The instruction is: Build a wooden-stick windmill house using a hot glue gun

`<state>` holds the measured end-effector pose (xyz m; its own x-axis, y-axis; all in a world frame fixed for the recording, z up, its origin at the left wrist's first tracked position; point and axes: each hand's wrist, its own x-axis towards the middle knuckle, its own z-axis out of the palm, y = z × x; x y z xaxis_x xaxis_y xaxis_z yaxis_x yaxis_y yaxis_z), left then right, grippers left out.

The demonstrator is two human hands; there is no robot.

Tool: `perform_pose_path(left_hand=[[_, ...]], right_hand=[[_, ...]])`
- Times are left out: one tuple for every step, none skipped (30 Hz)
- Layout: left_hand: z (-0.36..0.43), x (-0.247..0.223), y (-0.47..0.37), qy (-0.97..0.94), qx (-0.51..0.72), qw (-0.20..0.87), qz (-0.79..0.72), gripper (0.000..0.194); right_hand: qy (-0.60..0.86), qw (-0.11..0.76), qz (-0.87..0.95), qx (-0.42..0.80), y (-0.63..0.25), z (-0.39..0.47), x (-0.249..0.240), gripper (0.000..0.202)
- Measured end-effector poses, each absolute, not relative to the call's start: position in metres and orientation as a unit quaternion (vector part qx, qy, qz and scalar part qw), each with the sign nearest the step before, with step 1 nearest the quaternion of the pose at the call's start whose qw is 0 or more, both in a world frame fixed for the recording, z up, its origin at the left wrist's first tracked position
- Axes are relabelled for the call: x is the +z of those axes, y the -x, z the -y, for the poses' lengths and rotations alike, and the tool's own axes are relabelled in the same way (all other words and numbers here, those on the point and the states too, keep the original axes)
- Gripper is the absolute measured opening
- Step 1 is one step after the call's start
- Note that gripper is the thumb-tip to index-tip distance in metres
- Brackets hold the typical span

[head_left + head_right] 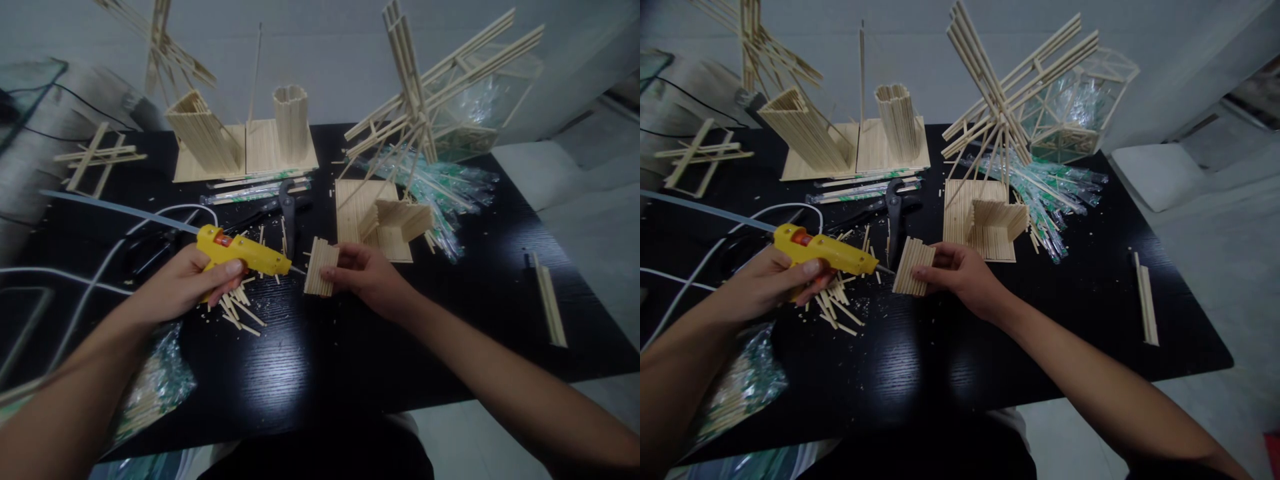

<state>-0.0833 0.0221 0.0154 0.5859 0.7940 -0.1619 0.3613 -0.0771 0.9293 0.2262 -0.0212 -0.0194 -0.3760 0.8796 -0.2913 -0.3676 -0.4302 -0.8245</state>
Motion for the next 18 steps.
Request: perform_pose_path(left_hand=[[-0.0219,0.0159,0.0828,-0.701,0.195,0.546,-0.415,0.054],[-0.0218,0.0161,0.0823,-0.697,0.191,0.548,-0.421,0.053],[-0.0217,0.0161,0.0817,-0.695,0.188,0.549,-0.425,0.052],[-0.0217,0.0161,0.0811,-0.693,0.189,0.550,-0.427,0.051],[-0.0217,0.0161,0.0805,-0.691,0.191,0.549,-0.429,0.051],[-0.0217,0.0162,0.0800,-0.690,0.194,0.548,-0.432,0.052],[-0.0216,0.0165,0.0797,-0.688,0.197,0.547,-0.433,0.053],[-0.0214,0.0169,0.0795,-0.687,0.201,0.547,-0.435,0.053],[-0.0211,0.0175,0.0795,-0.686,0.204,0.546,-0.436,0.053],[-0.0209,0.0181,0.0798,-0.686,0.206,0.544,-0.437,0.054],[-0.0207,0.0185,0.0803,-0.688,0.207,0.542,-0.435,0.054],[-0.0205,0.0187,0.0809,-0.692,0.207,0.539,-0.433,0.055],[-0.0204,0.0184,0.0816,-0.695,0.206,0.537,-0.432,0.056],[-0.0205,0.0178,0.0823,-0.698,0.205,0.535,-0.431,0.058],[-0.0206,0.0169,0.0830,-0.699,0.203,0.533,-0.432,0.059],[-0.0208,0.0158,0.0835,-0.699,0.202,0.532,-0.434,0.060],[-0.0210,0.0147,0.0838,-0.697,0.200,0.532,-0.436,0.060],[-0.0211,0.0137,0.0840,-0.696,0.201,0.531,-0.440,0.060]], right_hand=[[0.375,0.412,0.342,0.757,-0.2260,0.0215,-0.0192,0.029],[0.372,0.411,0.343,0.758,-0.2258,0.0217,-0.0191,0.029],[0.369,0.410,0.344,0.760,-0.2254,0.0219,-0.0190,0.030],[0.368,0.408,0.345,0.761,-0.2250,0.0221,-0.0190,0.031],[0.368,0.406,0.346,0.761,-0.2245,0.0223,-0.0190,0.032],[0.369,0.404,0.348,0.762,-0.2241,0.0224,-0.0189,0.032],[0.370,0.403,0.350,0.761,-0.2237,0.0226,-0.0187,0.033],[0.370,0.402,0.351,0.760,-0.2234,0.0227,-0.0184,0.033],[0.371,0.401,0.353,0.759,-0.2232,0.0229,-0.0180,0.033],[0.371,0.401,0.354,0.759,-0.2230,0.0230,-0.0175,0.033],[0.372,0.399,0.356,0.759,-0.2230,0.0231,-0.0170,0.033],[0.372,0.397,0.357,0.759,-0.2230,0.0232,-0.0166,0.033],[0.373,0.395,0.359,0.759,-0.2231,0.0233,-0.0163,0.033],[0.374,0.392,0.361,0.759,-0.2232,0.0233,-0.0162,0.032],[0.374,0.390,0.363,0.759,-0.2232,0.0234,-0.0163,0.032],[0.375,0.388,0.366,0.758,-0.2233,0.0235,-0.0164,0.032],[0.375,0.386,0.369,0.758,-0.2233,0.0237,-0.0167,0.032],[0.375,0.385,0.372,0.757,-0.2233,0.0239,-0.0169,0.032]])
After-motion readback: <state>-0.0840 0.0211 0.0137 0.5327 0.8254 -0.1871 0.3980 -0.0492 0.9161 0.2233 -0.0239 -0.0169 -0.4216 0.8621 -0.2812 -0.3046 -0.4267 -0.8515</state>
